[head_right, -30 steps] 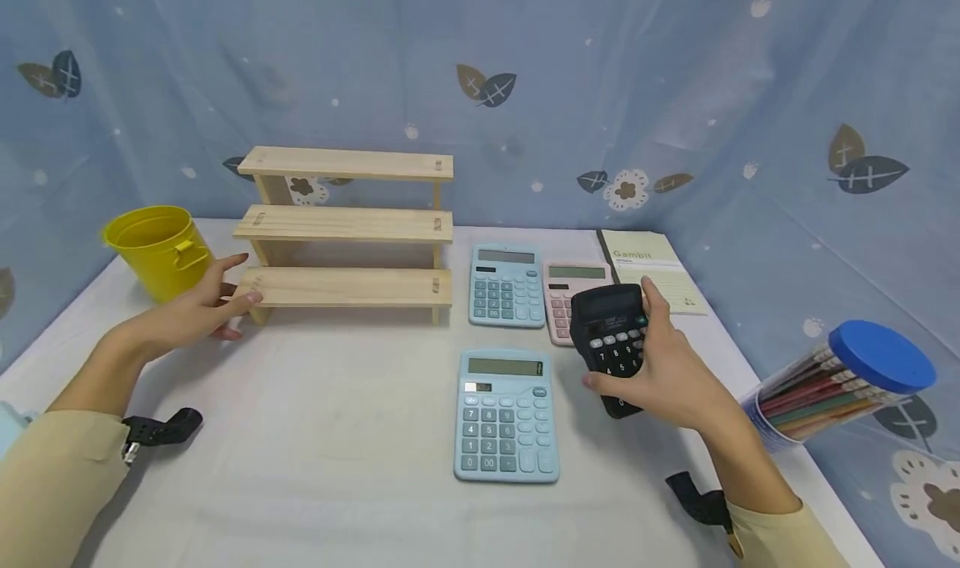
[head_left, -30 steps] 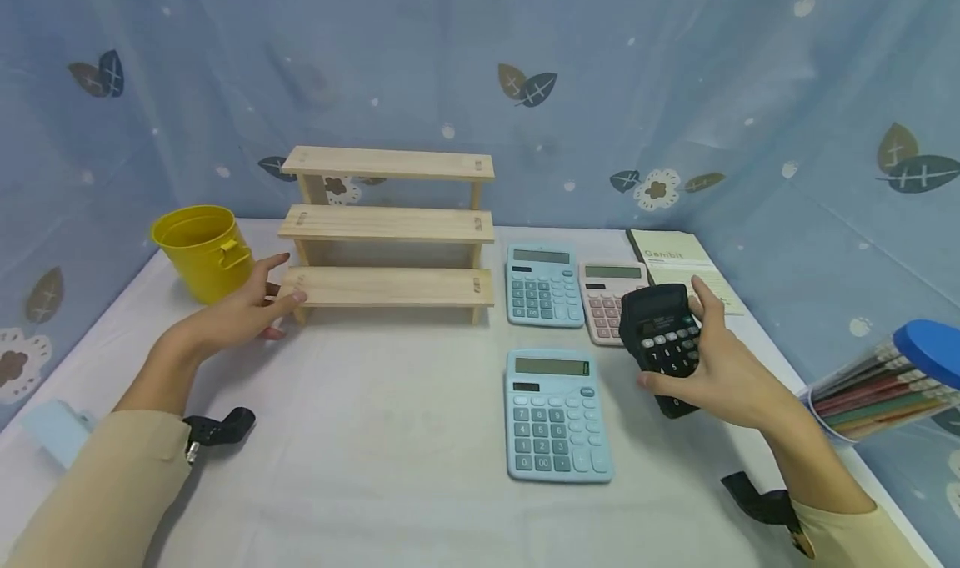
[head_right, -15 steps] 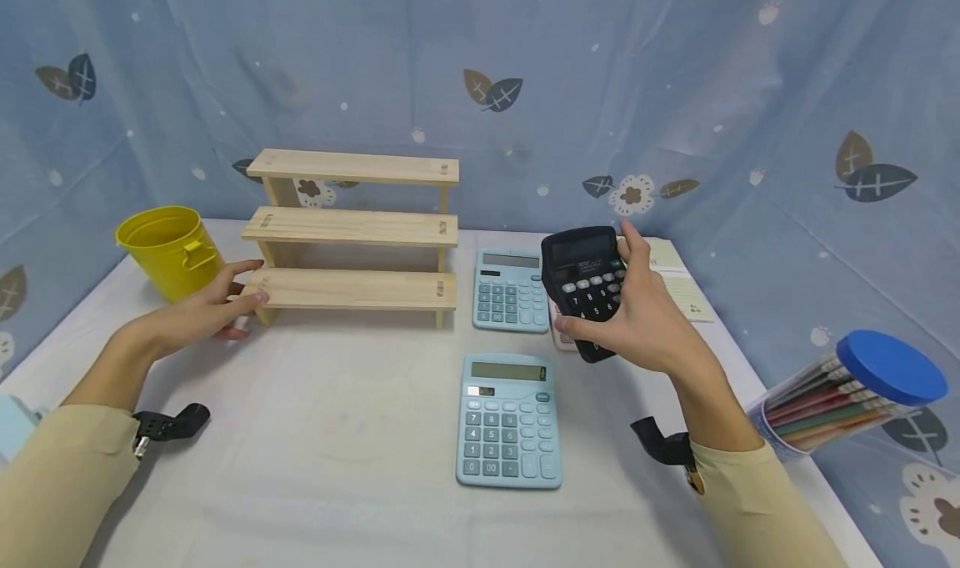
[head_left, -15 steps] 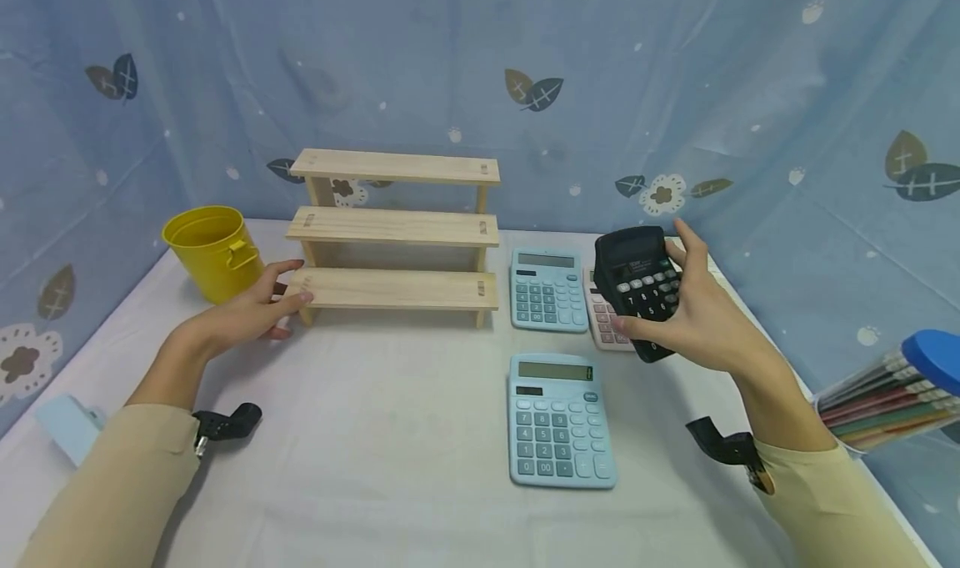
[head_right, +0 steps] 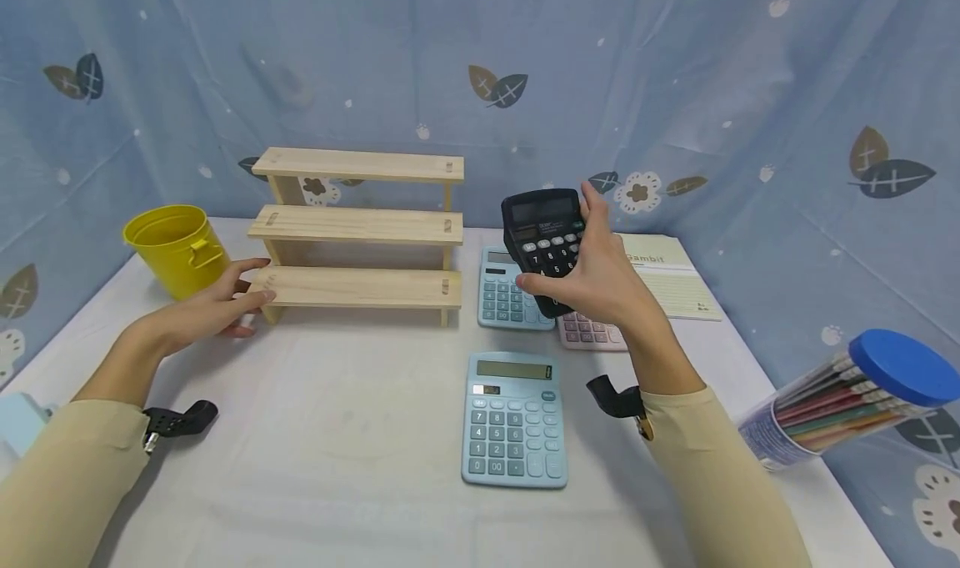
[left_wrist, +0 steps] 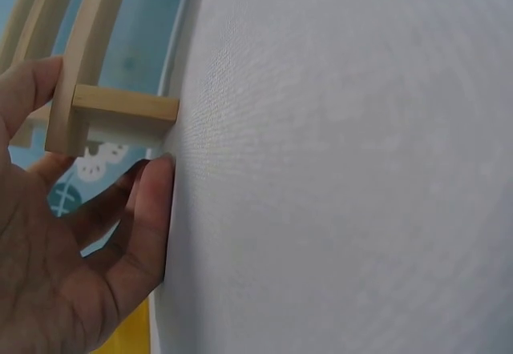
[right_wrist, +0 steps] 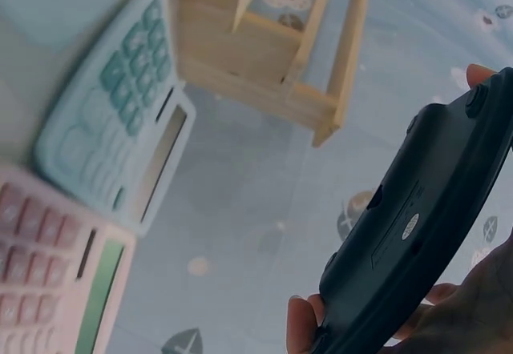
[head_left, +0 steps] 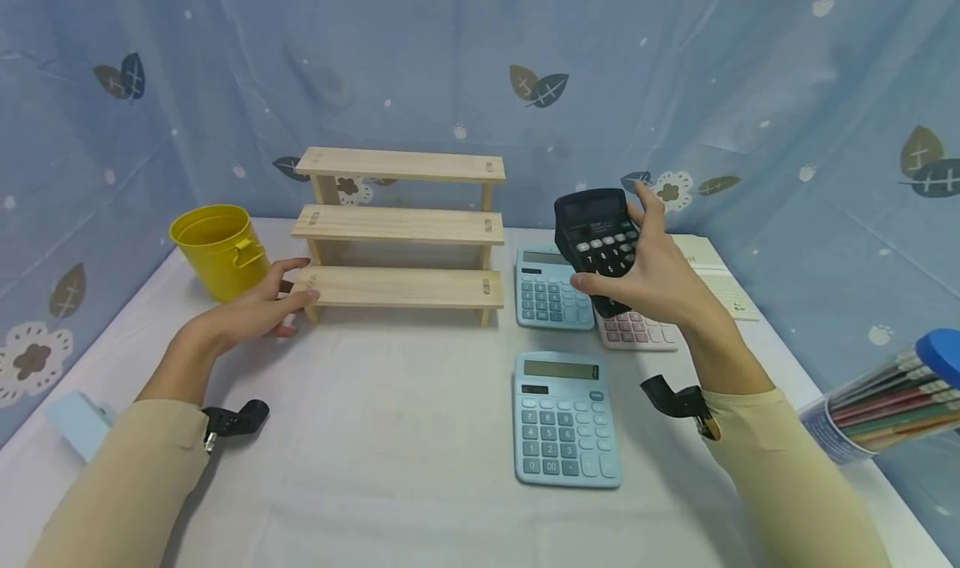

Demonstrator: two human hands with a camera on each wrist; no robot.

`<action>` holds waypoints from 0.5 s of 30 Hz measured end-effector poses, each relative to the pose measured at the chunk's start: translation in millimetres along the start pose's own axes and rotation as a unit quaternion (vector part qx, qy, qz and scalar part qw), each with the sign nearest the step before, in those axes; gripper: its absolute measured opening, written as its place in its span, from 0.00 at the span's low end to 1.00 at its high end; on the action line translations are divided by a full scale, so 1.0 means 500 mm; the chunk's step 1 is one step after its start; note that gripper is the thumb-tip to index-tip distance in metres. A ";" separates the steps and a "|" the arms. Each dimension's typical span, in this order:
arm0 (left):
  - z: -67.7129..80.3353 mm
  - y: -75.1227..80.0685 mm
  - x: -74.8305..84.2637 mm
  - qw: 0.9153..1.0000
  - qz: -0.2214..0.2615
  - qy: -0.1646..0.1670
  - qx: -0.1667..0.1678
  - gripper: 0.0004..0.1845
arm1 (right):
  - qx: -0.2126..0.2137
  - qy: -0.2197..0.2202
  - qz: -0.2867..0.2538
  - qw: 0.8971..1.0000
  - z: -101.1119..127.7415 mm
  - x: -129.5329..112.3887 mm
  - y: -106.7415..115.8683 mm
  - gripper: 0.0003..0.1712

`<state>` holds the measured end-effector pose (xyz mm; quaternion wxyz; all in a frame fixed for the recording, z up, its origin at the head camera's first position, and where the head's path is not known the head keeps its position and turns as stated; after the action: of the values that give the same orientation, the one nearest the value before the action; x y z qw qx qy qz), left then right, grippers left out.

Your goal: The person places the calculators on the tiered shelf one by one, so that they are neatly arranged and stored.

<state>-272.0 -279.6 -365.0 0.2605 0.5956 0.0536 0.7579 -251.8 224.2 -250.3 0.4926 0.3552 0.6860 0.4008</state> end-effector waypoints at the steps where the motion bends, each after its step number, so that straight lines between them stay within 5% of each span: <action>1: -0.001 0.002 0.002 1.000 0.000 -0.001 0.002 0.51 | 0.003 0.004 -0.001 1.000 -0.009 -0.007 0.000 0.79; 15: 0.009 0.001 0.001 1.000 0.000 -0.004 -0.008 0.50 | -0.016 0.002 0.002 1.000 -0.118 -0.093 -0.007 0.79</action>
<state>-268.2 -280.9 -363.3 0.2656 0.5968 0.0458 0.7558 -296.5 170.0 -224.0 0.4960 0.3478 0.6801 0.4130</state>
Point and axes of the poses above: each hand's wrist, its own z-axis away from the middle knuckle, its own y-axis out of the back of the hand, x = y × z, the point moved 4 cm from there along -z, towards the middle knuckle, and after that the axes turned 15 degrees about z, right-handed, at the moved point
